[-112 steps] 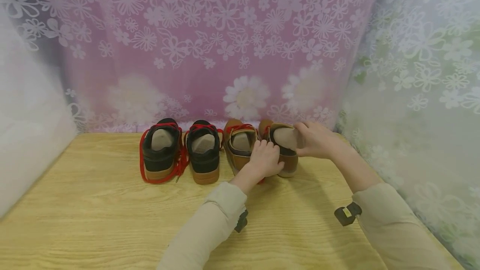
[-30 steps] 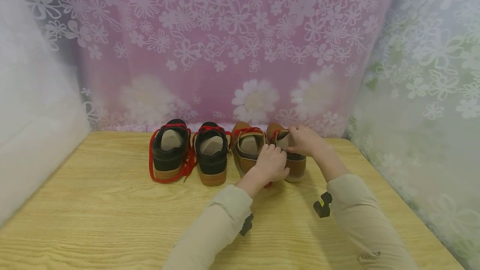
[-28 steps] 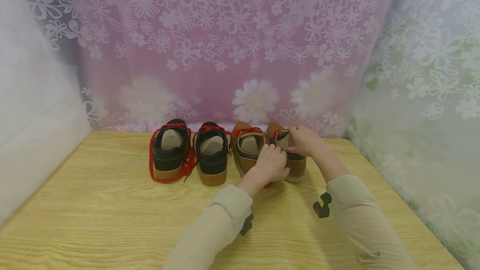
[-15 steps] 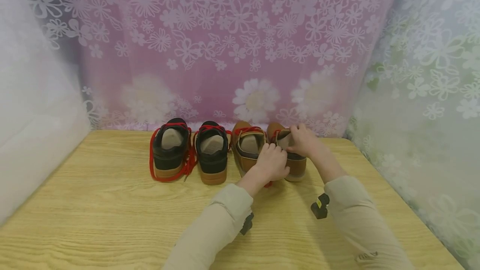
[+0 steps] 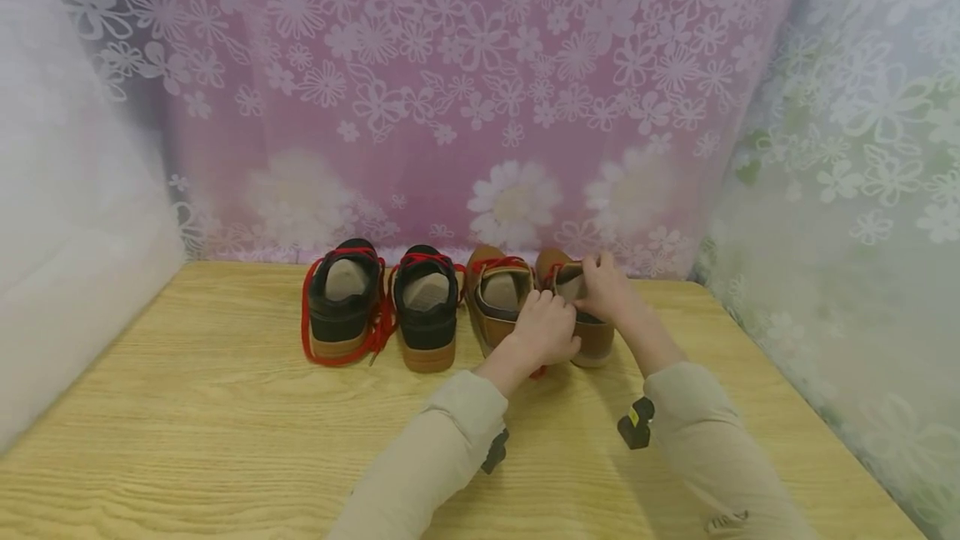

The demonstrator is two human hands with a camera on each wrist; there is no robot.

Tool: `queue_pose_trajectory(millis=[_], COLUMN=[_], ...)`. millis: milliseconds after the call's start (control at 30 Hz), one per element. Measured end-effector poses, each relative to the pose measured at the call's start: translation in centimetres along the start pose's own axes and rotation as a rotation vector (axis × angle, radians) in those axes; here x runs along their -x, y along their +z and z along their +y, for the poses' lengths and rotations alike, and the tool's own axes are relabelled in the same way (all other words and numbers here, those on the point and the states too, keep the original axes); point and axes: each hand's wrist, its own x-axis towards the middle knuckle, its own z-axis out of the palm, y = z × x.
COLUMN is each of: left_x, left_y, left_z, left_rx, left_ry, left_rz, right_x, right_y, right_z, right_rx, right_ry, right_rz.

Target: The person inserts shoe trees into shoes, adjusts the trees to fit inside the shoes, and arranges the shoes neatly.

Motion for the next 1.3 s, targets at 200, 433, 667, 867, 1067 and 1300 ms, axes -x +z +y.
queue_pose_trajectory(millis=[200, 433, 667, 867, 1067, 1300], left_x=[-0.1, -0.1, -0.2, -0.3, -0.2, -0.1], left_y=[0.1, 0.1, 0.2, 0.2, 0.0, 0.1], left_z=[0.0, 0.0, 0.0, -0.1, -0.1, 0.0], left_rx=[-0.02, -0.028, -0.028, -0.041, -0.06, -0.046], left_ry=[-0.002, 0.005, 0.003, -0.001, 0.004, 0.006], left_rz=[0.0, -0.019, -0.011, 0.007, -0.001, -0.003], right_x=[0.2, 0.4, 0.7, 0.8, 0.5, 0.2], right_y=[-0.2, -0.5, -0.9, -1.0, -0.5, 0.1], right_z=[0.1, 0.4, 0.0, -0.4, -0.7, -0.7], right_rx=[-0.096, -0.155, 0.012, 0.054, 0.067, 0.047], right_ry=[0.057, 0.167, 0.256, 0.279, 0.322, 0.36], right_rz=[-0.033, -0.026, 0.024, 0.04, 0.036, 0.014])
